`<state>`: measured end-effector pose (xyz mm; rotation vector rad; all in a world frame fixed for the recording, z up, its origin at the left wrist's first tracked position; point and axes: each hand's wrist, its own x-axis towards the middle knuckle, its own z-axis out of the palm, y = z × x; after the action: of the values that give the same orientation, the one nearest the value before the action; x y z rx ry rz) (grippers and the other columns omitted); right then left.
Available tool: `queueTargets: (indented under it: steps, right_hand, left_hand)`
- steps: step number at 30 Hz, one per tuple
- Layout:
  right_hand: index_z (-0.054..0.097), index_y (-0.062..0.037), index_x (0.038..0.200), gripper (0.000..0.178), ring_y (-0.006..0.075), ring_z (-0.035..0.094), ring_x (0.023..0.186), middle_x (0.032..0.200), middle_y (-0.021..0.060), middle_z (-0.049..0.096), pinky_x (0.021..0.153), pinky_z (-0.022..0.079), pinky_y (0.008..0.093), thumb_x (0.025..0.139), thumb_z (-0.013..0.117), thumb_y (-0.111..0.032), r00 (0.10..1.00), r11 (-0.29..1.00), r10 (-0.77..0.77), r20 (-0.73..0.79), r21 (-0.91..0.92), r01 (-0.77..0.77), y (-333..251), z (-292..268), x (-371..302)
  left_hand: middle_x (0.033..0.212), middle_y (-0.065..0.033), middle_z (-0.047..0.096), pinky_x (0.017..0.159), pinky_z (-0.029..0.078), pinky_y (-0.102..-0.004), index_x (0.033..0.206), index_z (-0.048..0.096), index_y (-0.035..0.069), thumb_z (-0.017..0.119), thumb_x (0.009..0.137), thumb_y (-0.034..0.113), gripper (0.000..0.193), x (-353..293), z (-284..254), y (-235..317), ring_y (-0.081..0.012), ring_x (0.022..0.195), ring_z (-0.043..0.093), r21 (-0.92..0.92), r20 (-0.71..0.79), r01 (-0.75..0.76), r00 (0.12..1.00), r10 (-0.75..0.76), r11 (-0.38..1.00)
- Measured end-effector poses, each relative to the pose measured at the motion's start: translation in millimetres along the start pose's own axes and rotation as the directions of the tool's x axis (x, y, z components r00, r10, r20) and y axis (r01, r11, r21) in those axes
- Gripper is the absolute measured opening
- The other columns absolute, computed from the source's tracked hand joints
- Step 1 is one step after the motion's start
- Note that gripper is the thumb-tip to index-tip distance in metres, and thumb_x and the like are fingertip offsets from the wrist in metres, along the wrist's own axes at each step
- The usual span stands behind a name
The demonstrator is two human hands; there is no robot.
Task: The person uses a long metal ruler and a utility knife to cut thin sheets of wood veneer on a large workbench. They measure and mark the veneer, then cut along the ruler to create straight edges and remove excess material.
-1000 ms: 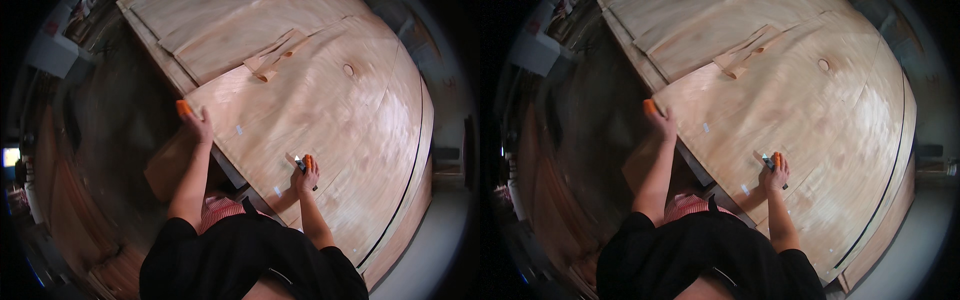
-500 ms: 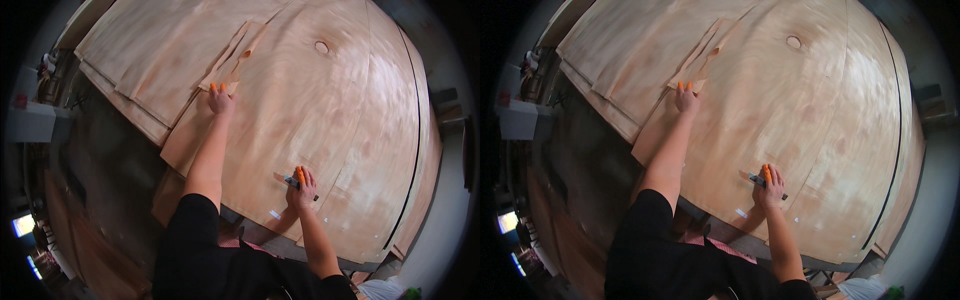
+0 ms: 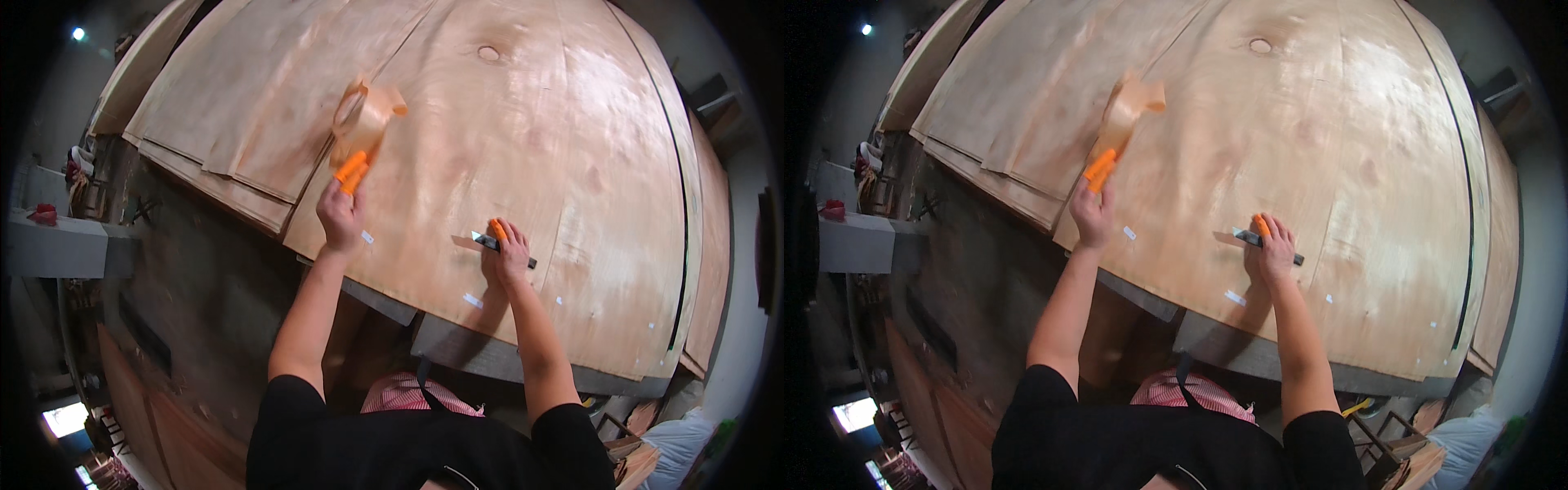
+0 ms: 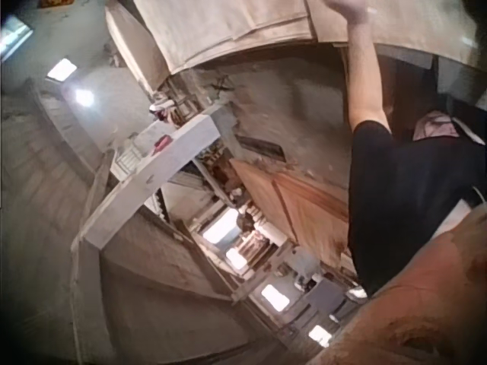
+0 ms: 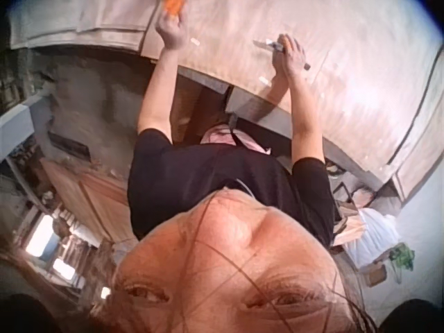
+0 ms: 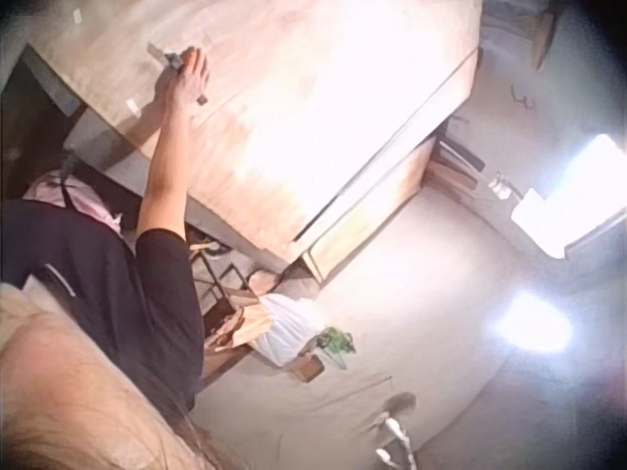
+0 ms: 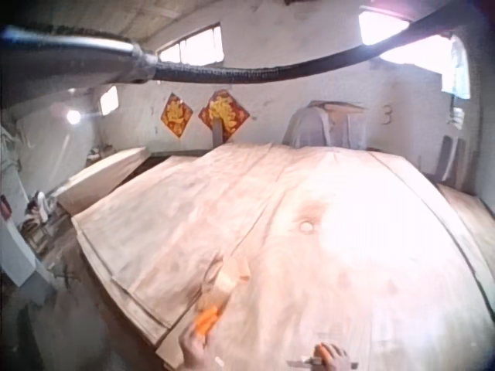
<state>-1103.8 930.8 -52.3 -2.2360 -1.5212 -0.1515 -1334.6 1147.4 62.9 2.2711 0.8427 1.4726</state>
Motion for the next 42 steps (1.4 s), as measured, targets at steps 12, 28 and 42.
queueTargets:
  steps: [12, 28, 42]
  right_hand:
    - [0.05, -0.0061, 0.091, 0.022, 0.0027, 0.027, 0.044, 0.052, -0.0063, 0.033, 0.041, 0.021, 0.0179, 0.086, 0.046, -0.027, 0.798, -0.35, 0.419, 0.432, 0.888, -0.297, -95.9, -199.8, -258.0]
    - [0.056, 0.0021, 0.085, 0.016, 0.0053, 0.048, 0.062, 0.069, -0.0016, 0.055, 0.058, 0.042, 0.0211, 0.078, 0.058, -0.012, 0.43, 0.344, 0.89, -0.153, 0.845, -0.41, -11.6, -411.9, -679.1]
    - [0.058, 0.0019, 0.092, 0.022, 0.0033, 0.044, 0.057, 0.067, -0.0027, 0.054, 0.051, 0.036, 0.0171, 0.074, 0.058, -0.01, 0.398, 0.131, 0.915, 0.066, 0.884, -0.448, 140.2, -593.1, -798.8]
  left_hand:
    - [0.098, -0.0154, 0.057, 0.073, 0.046, -0.0333, 0.091, 0.06, 0.002, 0.062, 0.061, 0.004, 0.03, -188.1, -56.1, 312.8, -0.0301, 0.084, 0.057, -0.442, 0.386, -0.196, 0.839, 0.383, 0.875]
    - [0.1, -0.0133, 0.055, 0.068, 0.048, -0.031, 0.095, 0.059, 0.003, 0.065, 0.064, 0.008, 0.032, -385.0, -53.7, 587.0, -0.0263, 0.08, 0.056, -0.815, 0.438, -0.15, 0.474, 0.764, 0.56]
    - [0.108, -0.0133, 0.053, 0.082, 0.041, -0.0316, 0.105, 0.055, 0.007, 0.055, 0.058, -0.003, 0.048, -533.6, 202.8, 777.0, -0.0309, 0.093, 0.052, -0.831, 0.529, 0.156, -0.073, 0.845, 0.534]
